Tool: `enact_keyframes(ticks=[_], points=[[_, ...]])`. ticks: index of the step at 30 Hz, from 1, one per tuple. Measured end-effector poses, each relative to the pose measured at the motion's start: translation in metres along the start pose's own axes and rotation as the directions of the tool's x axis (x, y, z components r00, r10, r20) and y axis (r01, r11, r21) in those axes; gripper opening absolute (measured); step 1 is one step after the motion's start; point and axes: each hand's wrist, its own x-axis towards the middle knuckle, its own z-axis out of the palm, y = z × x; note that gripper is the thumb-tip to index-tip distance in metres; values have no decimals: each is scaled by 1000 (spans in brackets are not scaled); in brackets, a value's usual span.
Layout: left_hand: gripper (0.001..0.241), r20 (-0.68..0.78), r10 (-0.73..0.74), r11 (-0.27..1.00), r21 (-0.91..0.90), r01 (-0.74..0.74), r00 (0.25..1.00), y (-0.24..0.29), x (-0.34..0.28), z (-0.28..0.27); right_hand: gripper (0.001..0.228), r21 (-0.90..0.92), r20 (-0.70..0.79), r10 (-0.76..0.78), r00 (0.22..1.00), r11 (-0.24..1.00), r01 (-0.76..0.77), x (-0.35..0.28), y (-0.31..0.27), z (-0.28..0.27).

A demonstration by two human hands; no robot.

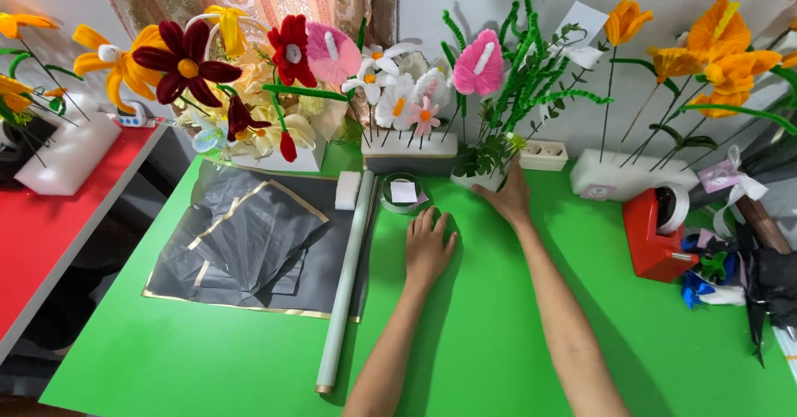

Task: The person arranges artificial flowers and greenery into a white floral foam block. They first remove existing stems from the foam, then insert new orange flowers and green foliage to create a bouquet.

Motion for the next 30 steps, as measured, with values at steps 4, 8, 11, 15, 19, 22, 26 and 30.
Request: enact_keyframes(ticks=[4, 8, 11, 15, 19, 22, 26, 30], points=[[49, -10, 0, 1000, 18, 0, 1000, -5, 2, 9, 126, -29, 8, 8, 1000, 1000, -8, 9, 18, 8], [49, -52, 7, 999, 32, -5, 999, -6, 6, 15, 127, 12, -10, -24, 1000, 1000, 24, 26, 52, 18], [53, -60, -8, 999, 32, 10, 998, -11, 8, 22, 125, 17, -11, -51, 999, 999, 52, 26, 59, 20], [58, -76, 0, 999, 41, 3, 997, -14, 7, 26, 124, -1, 13, -28, 1000, 1000, 28, 15, 65, 18], [58, -82, 5, 999, 41, -2, 997, -14, 8, 24, 122, 8, 60, -63, 996, 998, 63, 8, 62, 10], [60, -89, 8, 999, 44, -4, 996, -15, 9, 26, 120, 17, 83, -85, 993, 996, 84, 9, 67, 8], [62, -65, -43, 998, -44, 40, 997, -10, 7, 13, 120, 67, 112, -96, 989, 994, 88, -2, 49, -3], [42, -508, 48, 993, -66, -94, 860, -16, 22, 23, 120, 83, 90, -78, 993, 994, 70, 4, 60, 5]])
